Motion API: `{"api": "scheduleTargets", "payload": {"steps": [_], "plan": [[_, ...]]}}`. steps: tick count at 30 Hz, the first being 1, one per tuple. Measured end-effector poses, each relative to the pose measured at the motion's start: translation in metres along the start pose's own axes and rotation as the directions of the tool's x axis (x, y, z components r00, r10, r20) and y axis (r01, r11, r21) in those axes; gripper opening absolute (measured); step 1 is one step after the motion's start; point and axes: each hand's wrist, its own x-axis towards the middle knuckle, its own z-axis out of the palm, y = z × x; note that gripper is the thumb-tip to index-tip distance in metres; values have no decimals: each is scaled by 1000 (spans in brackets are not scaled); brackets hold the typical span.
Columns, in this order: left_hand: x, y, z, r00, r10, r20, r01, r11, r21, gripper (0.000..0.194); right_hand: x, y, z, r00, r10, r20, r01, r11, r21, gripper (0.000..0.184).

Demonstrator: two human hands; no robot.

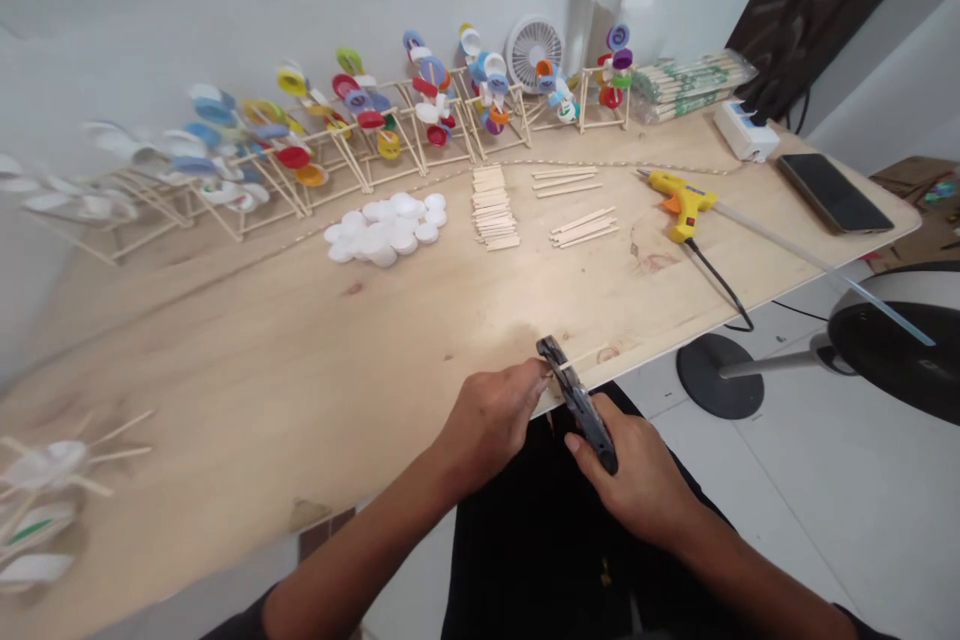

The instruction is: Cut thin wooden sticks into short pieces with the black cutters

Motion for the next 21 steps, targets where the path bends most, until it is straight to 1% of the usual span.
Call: {"api": "scheduleTargets", "payload": {"steps": [3,7,10,13,15,17,19,21], "plan": [[4,3,-8,993,-69,100,87,977,-194,21,0,0,-2,1000,-16,10,16,1000,-11,17],[8,6,-17,960,-128,249,225,880,-417,23,-3,0,-3,999,-38,10,38,999,-14,15],[12,6,-21,943,-111,313,273,795,-541,26,-5,0,-3,999,-38,6,38,999,-27,13],[15,5,-23,942,-75,327,270,747,-607,28,-5,0,-1,1000,-29,0,29,999,-44,12],[15,4,-22,946,-75,316,257,765,-590,29,-4,1,1,1000,-18,-5,18,999,-39,12],[13,3,-19,952,-104,289,246,821,-515,28,-2,1,3,1000,-12,-11,12,1000,-17,13],[10,3,-14,959,-144,243,232,893,-386,27,-1,2,4,1000,-7,-18,8,1000,7,14],[6,2,-7,971,-168,172,205,951,-231,26,1,2,5,1000,-5,-22,6,1000,28,13]]}}
